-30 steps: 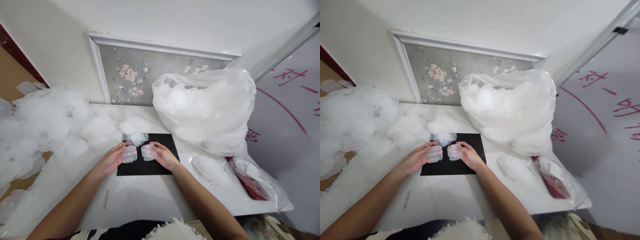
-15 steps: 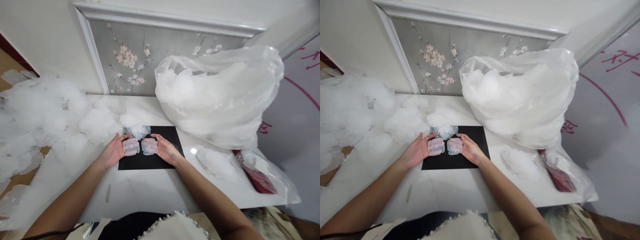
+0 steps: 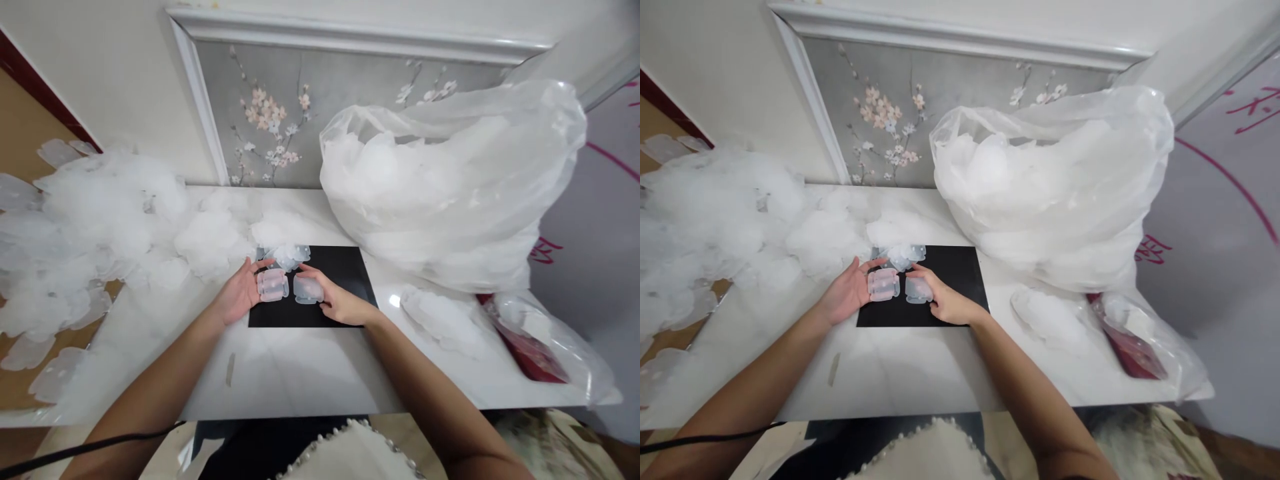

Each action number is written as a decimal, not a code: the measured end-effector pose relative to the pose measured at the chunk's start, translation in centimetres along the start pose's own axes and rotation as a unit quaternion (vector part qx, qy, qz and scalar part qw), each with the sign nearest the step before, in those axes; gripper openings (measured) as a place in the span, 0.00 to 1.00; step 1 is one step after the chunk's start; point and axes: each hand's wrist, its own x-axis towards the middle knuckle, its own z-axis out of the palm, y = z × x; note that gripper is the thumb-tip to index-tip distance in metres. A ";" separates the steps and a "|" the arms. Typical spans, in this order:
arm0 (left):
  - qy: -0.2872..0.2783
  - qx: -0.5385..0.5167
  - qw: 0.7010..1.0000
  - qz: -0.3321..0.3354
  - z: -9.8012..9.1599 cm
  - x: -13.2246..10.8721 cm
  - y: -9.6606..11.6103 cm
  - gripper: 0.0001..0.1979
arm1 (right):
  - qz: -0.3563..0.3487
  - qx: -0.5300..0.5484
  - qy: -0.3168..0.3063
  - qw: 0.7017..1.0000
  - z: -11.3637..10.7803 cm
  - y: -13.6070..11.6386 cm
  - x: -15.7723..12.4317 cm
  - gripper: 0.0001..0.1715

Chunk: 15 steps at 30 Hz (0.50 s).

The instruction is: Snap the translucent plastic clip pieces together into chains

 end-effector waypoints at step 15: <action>-0.080 0.553 0.818 0.135 0.7 -1.8 1.6 0.15 | 0.136 0.279 0.211 0.927 1.0 0.7 1.0 0.18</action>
